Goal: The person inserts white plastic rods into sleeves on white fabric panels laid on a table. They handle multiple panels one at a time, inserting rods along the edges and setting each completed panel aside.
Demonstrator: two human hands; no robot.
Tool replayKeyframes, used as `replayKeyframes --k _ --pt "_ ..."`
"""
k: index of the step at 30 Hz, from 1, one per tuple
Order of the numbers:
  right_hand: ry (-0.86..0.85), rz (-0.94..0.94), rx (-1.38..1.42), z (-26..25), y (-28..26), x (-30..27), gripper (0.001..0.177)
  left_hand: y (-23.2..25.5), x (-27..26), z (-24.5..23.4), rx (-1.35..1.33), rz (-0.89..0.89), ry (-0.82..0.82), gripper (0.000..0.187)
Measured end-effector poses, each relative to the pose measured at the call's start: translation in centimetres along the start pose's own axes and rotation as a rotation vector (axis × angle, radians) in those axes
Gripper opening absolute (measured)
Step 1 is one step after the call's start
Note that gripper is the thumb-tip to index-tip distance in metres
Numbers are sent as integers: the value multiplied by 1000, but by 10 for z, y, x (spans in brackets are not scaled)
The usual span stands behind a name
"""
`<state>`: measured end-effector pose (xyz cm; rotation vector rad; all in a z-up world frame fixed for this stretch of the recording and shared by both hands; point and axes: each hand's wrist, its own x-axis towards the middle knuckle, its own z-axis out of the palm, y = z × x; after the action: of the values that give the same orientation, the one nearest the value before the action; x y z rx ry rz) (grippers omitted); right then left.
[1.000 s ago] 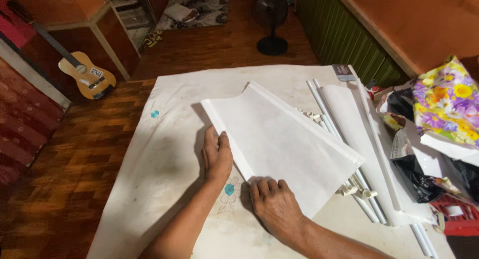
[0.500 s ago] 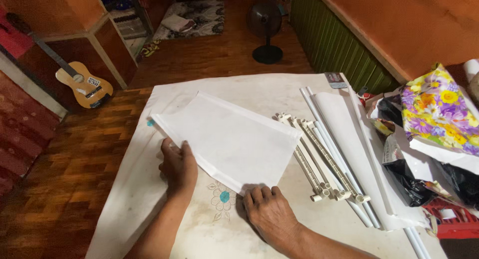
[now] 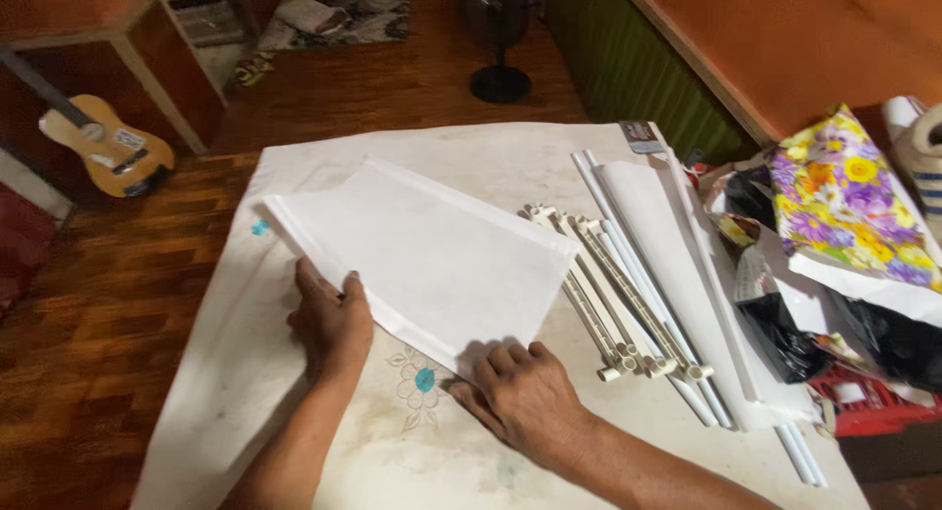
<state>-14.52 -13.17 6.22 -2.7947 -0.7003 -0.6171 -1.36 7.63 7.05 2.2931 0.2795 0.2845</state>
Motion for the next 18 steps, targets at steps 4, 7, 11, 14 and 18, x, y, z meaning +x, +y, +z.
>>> replayKeyframes --k 4,7,11,14,18 --pt "23 224 43 -17 26 -2 34 4 2 -2 -38 -103 -36 77" --pt "163 278 -181 -34 64 -8 22 8 -6 -5 -7 -63 20 73" --pt "248 597 -489 -51 120 -15 32 15 -8 -8 41 -93 7 75" --pt "257 656 -620 -64 153 -29 32 15 -7 -8 38 -65 16 77" --pt "131 735 -482 -61 172 -39 30 9 -6 -4 -9 -21 26 76"
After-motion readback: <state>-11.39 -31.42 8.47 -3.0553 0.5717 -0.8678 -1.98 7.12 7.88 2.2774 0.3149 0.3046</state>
